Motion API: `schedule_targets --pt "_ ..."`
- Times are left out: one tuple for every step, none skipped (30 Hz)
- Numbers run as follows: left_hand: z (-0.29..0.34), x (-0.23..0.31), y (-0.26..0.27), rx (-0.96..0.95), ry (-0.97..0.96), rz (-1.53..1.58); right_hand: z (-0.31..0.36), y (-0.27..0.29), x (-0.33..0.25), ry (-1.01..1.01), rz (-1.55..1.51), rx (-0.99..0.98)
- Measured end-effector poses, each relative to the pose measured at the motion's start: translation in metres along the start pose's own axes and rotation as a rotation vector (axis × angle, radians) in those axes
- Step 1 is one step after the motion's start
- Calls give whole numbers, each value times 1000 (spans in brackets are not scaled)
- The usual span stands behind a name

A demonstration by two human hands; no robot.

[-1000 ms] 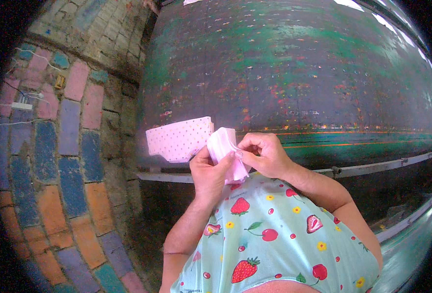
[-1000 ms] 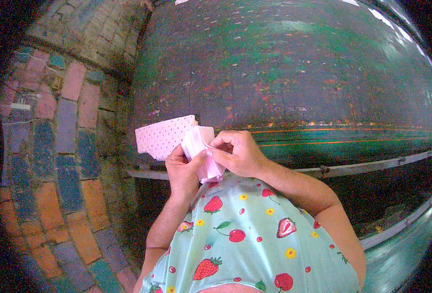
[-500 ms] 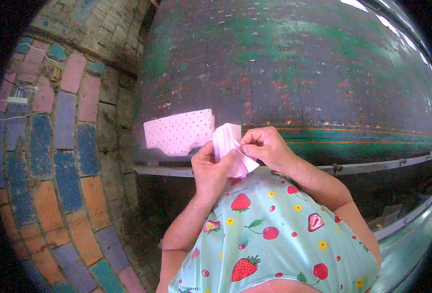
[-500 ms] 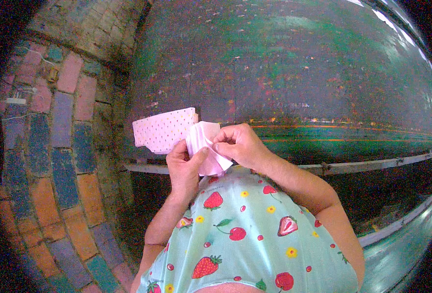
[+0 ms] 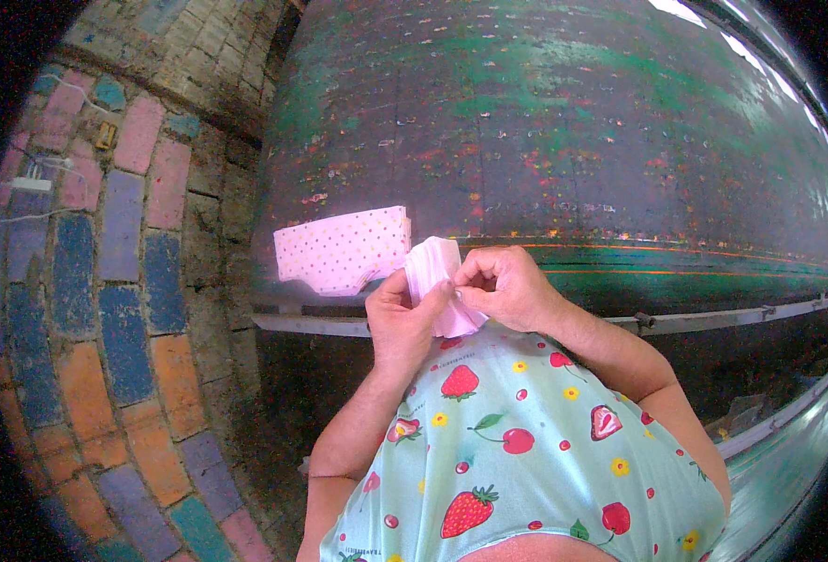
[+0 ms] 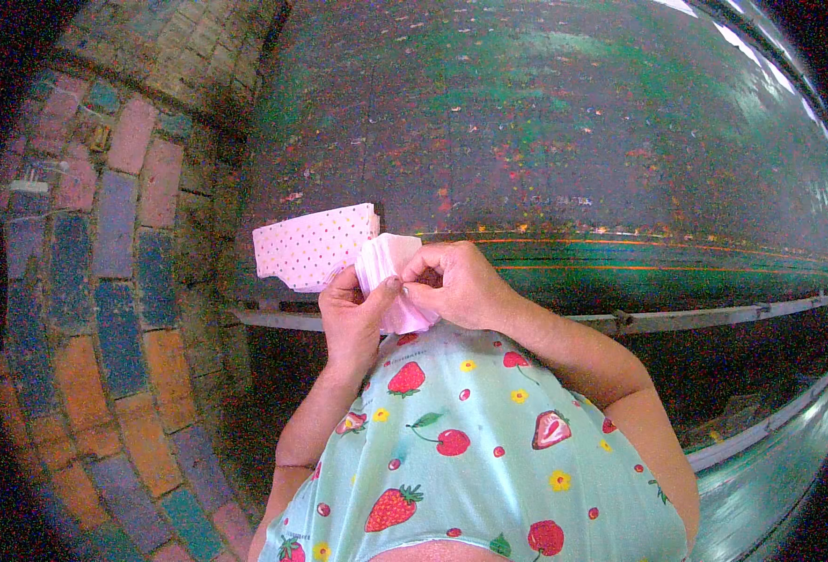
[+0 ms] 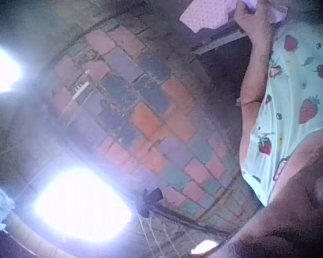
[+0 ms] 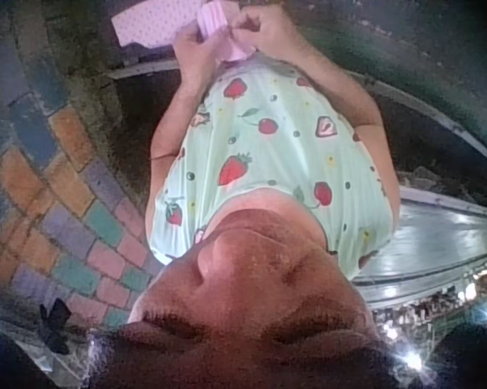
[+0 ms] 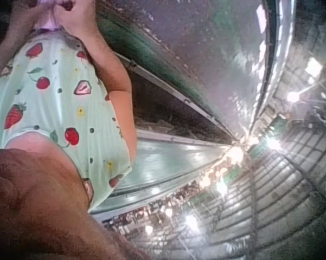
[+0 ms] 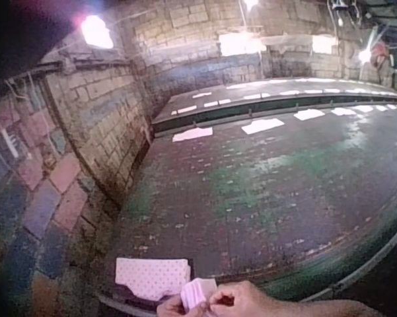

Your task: The person stands at a green conveyor belt and repeatedly pulls individual pink tissue sheets from a stack, separating them one by one. The separated sheets are placed on the moving belt as they pass by.

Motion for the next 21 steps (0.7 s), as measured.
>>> schedule_targets --pt "0 -1 1 5 18 10 0 0 2 -16 10 1" --pt "0 -2 1 17 68 -2 0 1 3 -4 11 0" --pt "0 0 0 19 38 37 -1 2 6 -66 -35 -13" --pt "0 1 -2 29 39 55 -2 2 9 -101 -90 -28" --pt "1 1 -2 61 111 33 -2 2 12 -151 -132 -32" --pt "1 5 -5 86 1 66 -2 2 13 -128 -152 -36" --pt "4 7 -7 134 -38 59 -2 2 15 -119 -160 -31" --pt "7 9 -8 174 -109 42 -2 1 17 -110 -168 -25" --pt "8 9 -8 184 -119 6 -1 0 19 -115 -177 -30" --pt "9 10 -7 184 -162 -41 0 -1 20 -119 -187 -35" --pt "10 9 -6 184 -205 -87 1 -1 21 -110 -200 -38" --pt "9 6 -5 106 -199 -96 2 -2 23 -110 -169 -41" --pt "7 2 -2 31 -175 -113 3 -3 23 -98 -141 -43" --pt "8 -4 0 -35 -89 -159 3 -4 24 -74 -117 -55" --pt "12 -10 3 -25 7 -130 4 -4 25 -82 -97 -69" --pt "13 -12 4 -33 -11 -75 4 -4 25 -79 -82 -90" --pt "14 -16 6 -35 22 -58 5 -4 27 -104 -51 -96" --pt "15 -19 6 -37 45 -45 6 -4 27 -85 -87 -119" --pt "17 -22 7 -32 62 -30 7 -4 27 -94 -107 -129" --pt "18 -23 7 -27 68 -16 9 -5 28 -102 -121 -137" --pt "19 -24 7 -25 62 -2 9 -6 28 -108 -191 -141"
Point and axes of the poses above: each hand's wrist, its own z-axis away from the middle knuckle, its own y-axis out of the back of the hand, x = y × z, the point moved 3 cm from there along -z, towards the middle knuckle, and after that the axes turned 10 degrees about -y, right-handed, at the moved point
